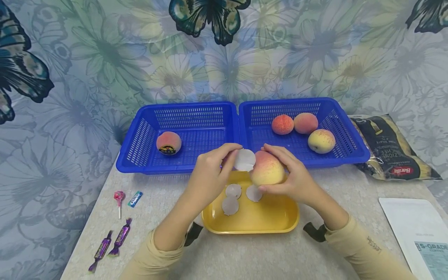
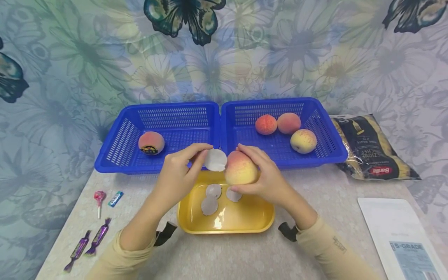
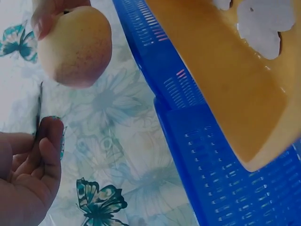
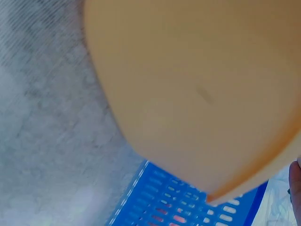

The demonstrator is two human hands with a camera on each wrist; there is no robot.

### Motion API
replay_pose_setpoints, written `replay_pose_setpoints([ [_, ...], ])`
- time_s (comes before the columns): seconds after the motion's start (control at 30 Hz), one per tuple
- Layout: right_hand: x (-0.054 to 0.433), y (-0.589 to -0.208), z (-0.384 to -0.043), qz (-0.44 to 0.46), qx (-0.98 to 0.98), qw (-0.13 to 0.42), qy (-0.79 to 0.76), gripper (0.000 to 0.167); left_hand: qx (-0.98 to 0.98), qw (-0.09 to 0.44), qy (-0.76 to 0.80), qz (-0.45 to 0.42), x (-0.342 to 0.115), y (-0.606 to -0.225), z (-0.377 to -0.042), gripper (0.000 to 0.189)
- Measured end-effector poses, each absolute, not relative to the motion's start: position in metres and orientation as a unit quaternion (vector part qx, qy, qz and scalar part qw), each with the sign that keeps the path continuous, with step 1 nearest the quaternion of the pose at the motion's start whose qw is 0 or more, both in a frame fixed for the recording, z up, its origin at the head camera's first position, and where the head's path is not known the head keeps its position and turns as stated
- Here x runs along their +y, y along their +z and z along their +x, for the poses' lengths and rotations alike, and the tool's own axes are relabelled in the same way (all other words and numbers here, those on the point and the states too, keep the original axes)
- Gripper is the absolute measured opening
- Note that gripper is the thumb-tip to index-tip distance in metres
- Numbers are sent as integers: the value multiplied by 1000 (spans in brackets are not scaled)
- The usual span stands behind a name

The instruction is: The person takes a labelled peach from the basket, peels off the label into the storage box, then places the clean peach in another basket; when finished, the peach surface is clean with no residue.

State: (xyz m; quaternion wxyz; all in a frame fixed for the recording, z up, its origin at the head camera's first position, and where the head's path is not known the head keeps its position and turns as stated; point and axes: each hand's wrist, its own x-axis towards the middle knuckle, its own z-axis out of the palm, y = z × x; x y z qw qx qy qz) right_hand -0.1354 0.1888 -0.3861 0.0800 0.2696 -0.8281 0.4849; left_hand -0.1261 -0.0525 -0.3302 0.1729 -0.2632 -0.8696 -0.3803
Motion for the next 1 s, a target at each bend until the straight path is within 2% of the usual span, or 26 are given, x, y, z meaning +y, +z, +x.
replay_pose_setpoints([
  [0.3,203,-387,-135,242,-832,84,492,96,-898,42,-354,-258,-59,-345,-122,21],
  [0.7,215,-386,-136,225,-822,81,517,94,-893,-104,-353,-261,-62,-381,-112,18],
  [1.0,228,-388,-142,220,-825,115,509,92,-894,-161,-301,-289,-48,-401,-105,17],
])
